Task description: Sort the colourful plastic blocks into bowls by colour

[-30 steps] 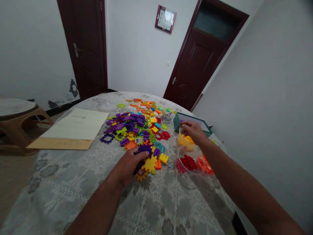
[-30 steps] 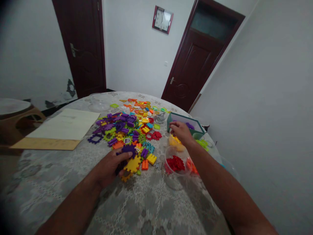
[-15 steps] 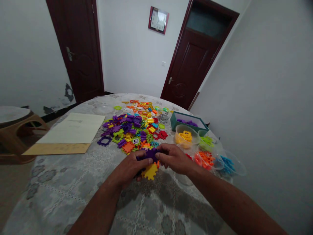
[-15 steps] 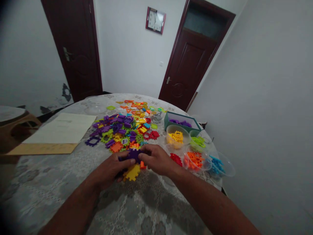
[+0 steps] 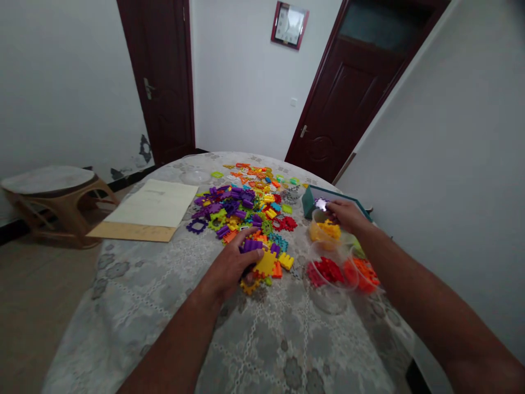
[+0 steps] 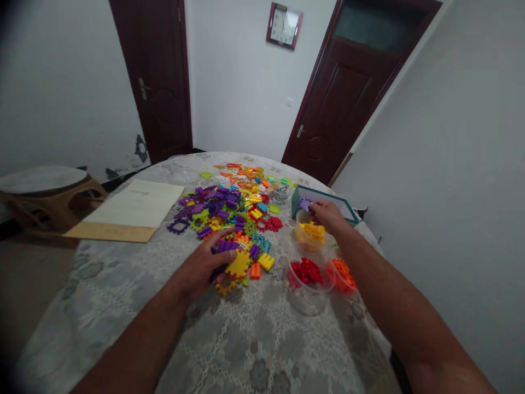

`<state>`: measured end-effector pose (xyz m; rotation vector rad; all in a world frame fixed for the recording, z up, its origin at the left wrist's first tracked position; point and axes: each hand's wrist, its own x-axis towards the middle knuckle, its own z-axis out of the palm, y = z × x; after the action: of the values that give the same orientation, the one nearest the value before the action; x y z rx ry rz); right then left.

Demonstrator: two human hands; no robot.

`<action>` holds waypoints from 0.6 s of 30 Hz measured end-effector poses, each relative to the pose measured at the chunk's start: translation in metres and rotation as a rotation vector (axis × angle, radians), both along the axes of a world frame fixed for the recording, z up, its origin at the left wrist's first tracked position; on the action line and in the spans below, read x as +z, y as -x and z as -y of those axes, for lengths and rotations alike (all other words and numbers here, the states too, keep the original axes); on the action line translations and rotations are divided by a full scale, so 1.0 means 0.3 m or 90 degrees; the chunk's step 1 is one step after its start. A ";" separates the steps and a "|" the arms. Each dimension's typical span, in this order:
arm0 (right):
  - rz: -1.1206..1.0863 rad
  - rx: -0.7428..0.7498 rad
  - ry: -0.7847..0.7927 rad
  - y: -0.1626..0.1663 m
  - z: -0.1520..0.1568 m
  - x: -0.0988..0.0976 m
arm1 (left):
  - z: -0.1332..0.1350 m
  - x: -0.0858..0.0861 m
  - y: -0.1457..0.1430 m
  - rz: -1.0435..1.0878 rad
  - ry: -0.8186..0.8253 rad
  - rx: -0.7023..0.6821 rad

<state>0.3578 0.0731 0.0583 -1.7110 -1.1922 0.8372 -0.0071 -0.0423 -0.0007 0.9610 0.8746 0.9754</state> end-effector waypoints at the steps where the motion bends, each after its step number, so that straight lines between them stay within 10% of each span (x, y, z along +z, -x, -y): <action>1: -0.006 -0.029 -0.013 -0.021 -0.027 0.010 | -0.002 -0.001 -0.002 -0.004 0.007 0.008; 9: -0.051 -0.065 -0.057 0.068 -0.005 0.015 | -0.020 -0.029 -0.007 -0.004 0.007 0.070; 15: 0.043 0.357 -0.006 0.393 0.297 -0.060 | -0.021 -0.038 -0.014 0.007 -0.007 0.071; 18: 0.044 0.424 -0.022 0.518 0.407 -0.102 | -0.018 -0.032 -0.017 -0.005 -0.006 0.055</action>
<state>0.2025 -0.0489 0.0276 -1.3218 -1.8541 1.1367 -0.0019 -0.0368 -0.0103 0.9419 0.9243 1.0508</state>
